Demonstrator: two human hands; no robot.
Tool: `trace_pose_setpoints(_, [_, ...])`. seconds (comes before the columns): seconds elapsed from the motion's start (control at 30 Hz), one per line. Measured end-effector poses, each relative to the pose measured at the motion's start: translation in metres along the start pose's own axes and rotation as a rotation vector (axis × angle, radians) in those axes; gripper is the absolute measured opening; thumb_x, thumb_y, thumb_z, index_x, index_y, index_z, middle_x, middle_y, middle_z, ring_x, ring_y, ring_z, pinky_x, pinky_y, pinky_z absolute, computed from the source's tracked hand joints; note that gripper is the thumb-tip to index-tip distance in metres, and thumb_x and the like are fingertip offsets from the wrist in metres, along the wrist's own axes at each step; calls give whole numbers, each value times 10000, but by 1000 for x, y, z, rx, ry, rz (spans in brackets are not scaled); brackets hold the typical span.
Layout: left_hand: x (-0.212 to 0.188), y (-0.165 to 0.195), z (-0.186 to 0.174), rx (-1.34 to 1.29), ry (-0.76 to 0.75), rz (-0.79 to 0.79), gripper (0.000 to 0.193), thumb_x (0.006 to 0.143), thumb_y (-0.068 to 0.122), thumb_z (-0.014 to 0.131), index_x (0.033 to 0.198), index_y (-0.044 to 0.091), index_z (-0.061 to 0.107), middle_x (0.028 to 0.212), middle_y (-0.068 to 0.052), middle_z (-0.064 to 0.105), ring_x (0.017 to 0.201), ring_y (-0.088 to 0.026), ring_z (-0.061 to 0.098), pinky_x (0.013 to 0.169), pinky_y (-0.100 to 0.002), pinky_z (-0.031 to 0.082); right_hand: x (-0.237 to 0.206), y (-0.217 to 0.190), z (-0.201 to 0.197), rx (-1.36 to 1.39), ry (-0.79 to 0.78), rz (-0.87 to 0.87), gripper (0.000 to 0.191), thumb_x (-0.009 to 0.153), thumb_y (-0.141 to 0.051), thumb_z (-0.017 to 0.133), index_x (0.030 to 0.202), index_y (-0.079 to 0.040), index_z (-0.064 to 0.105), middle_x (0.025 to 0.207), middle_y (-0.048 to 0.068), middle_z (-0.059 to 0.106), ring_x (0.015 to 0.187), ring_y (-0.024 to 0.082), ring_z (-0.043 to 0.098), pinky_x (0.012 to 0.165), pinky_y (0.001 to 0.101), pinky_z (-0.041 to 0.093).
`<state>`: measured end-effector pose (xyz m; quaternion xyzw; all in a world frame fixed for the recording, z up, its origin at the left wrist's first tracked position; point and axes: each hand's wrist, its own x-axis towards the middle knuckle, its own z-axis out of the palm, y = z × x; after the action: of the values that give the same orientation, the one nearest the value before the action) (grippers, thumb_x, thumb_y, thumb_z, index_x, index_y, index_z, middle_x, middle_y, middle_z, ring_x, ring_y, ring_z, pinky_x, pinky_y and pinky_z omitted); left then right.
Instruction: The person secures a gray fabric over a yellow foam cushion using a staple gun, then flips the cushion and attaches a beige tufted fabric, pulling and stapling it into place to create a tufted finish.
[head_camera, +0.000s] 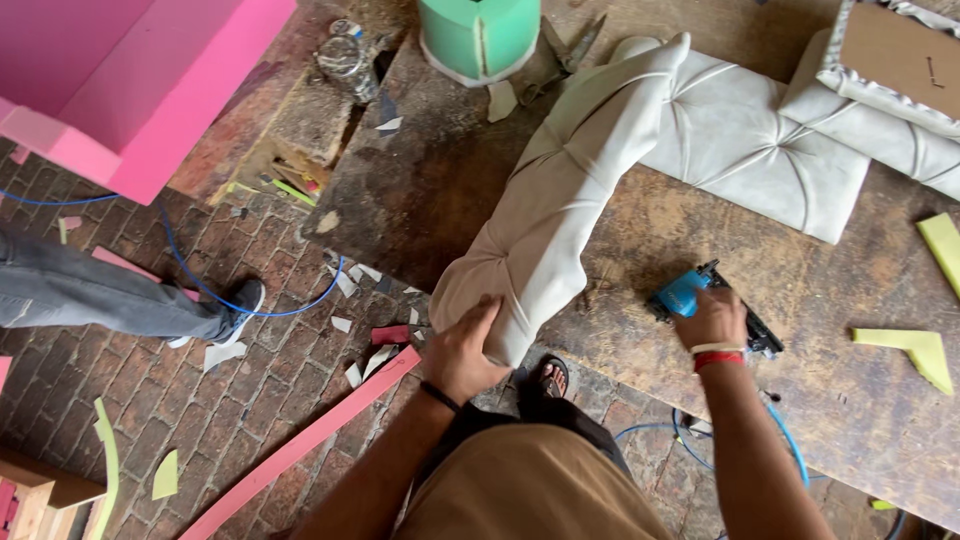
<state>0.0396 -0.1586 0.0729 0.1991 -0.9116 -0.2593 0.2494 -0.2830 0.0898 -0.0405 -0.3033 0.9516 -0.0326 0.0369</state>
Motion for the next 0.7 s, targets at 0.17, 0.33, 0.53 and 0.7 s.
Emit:
trace_pose_setpoints(0.17, [-7,26,29,4,-21,-68,910,640,375,908,1401,42,538,1344,-185,660,1190,-304,689,930,-391,579,-21,-103,-30,1761,-611,225,877,805,-544,719,1515,-119,430,1366,104,659,1255,292,640,1010,453,523])
trace_pose_setpoints(0.33, [-21,30,54,-32,-352,4,923,809,407,827,1537,32,400,1531,-256,469,1372,-372,552,1063,-418,502,-21,-151,-33,1416,-223,166,643,780,-141,851,1315,78,569,1131,184,751,1004,303,731,887,427,606])
trace_pose_setpoints(0.53, [-53,-10,62,206,-431,71,700,964,344,658,1586,173,385,1630,-107,430,1554,-338,320,1282,-537,176,15,-60,-38,1400,-707,-183,450,790,67,792,1220,127,674,1072,226,759,984,294,752,936,425,616])
trace_pose_setpoints(0.7, [-65,-40,80,344,-401,-2,693,935,257,600,1584,199,363,1660,-151,316,1532,-348,281,1253,-537,154,126,-117,-41,799,-919,-270,756,857,-162,801,1461,25,388,1273,233,649,1155,274,675,1035,429,491])
